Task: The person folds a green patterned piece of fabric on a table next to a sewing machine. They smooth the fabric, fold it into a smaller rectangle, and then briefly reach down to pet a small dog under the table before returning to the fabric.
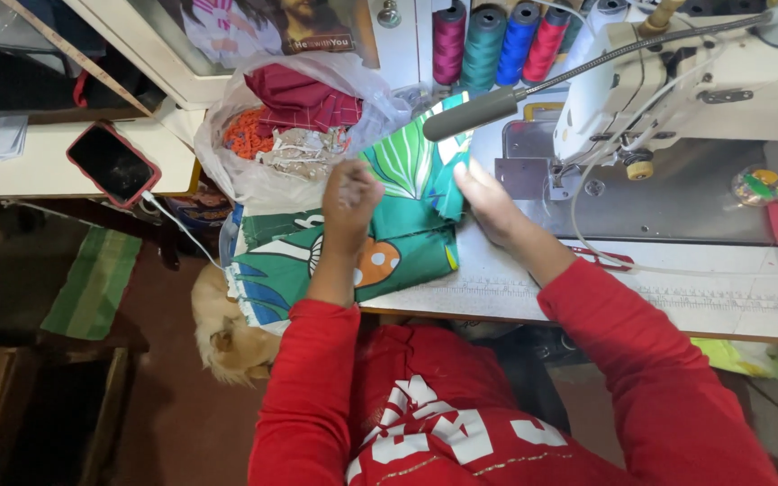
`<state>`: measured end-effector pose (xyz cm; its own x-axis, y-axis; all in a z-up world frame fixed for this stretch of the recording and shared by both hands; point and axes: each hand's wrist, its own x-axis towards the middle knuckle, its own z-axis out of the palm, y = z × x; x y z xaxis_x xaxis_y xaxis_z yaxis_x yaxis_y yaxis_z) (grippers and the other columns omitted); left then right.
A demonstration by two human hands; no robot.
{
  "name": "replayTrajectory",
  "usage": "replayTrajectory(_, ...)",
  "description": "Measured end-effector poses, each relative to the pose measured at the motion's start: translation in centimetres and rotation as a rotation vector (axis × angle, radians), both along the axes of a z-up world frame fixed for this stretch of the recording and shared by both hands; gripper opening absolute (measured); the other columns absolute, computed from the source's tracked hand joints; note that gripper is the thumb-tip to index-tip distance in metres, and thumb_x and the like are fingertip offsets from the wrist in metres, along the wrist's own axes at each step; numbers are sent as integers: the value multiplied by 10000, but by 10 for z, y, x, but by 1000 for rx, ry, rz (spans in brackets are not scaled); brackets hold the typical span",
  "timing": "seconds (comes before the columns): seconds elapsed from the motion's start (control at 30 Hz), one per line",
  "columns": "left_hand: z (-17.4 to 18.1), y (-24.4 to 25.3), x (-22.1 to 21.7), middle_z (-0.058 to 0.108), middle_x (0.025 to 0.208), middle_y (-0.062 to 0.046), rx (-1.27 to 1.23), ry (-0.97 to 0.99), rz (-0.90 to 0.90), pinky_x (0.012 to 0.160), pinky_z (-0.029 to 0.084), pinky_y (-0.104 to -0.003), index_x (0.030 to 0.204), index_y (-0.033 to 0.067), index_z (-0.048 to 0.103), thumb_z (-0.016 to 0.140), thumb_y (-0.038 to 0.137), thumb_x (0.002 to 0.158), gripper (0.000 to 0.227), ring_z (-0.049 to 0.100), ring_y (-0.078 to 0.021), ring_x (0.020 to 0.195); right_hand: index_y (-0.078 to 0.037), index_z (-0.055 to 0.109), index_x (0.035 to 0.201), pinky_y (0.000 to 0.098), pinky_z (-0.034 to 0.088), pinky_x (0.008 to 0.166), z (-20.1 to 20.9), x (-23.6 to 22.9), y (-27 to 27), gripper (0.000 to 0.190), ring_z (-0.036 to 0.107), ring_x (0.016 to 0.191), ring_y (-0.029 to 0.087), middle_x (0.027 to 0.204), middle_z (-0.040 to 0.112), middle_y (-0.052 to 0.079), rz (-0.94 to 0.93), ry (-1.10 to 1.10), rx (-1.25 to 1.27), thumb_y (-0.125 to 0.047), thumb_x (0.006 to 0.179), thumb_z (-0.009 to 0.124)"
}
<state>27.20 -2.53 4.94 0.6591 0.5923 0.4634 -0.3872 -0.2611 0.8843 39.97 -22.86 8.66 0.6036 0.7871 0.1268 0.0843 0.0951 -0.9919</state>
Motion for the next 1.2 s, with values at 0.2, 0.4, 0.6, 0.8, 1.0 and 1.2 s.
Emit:
replayTrajectory(0.2,-9,-14,7,615,810,-46,29,296,-393,652,539,-254,1065,27,703,852,179,870,288,603,-98,706,-23,499,1487,551,254,1228,-44,-2,21,486,384,1443,449,1464,451,263,11,-636,-79,-318,1101,500)
replayTrajectory(0.4,14,-10,-2,507,654,21,-194,275,-387,595,397,-203,874,52,651,732,138,968,151,449,-50,625,-6,630,1345,527,323,1201,-52,13,14,362,502,1364,416,1346,581,233,-18,-530,-53,-225,1129,439)
replayTrajectory(0.6,37,-20,-11,594,708,-9,-373,138,-393,647,448,-205,1005,26,638,703,85,972,94,533,-58,646,-135,686,1366,443,378,1168,-59,28,8,386,547,1339,274,1352,619,123,-88,-407,-27,-326,1113,466)
replayTrajectory(0.8,8,-11,-9,648,726,-27,-342,198,-383,727,527,-251,977,13,705,755,46,922,81,606,-90,698,-131,654,1207,479,386,1145,-73,28,7,369,535,1337,327,1369,569,137,-71,-535,-131,-346,942,796)
replayTrajectory(1.0,-12,16,-22,680,903,0,-672,-54,-168,888,513,-308,1014,129,695,690,26,856,189,672,-145,892,-68,710,1104,404,505,866,-32,49,-8,129,595,910,189,907,620,77,-376,-282,-58,-118,992,667)
replayTrajectory(1.2,-24,67,-62,717,1259,-68,-1048,-388,-158,1144,481,-506,1169,223,698,571,273,823,372,682,-287,1204,-120,668,1013,267,503,804,-62,100,-24,75,543,806,80,858,573,-50,-427,-83,-47,-65,981,628)
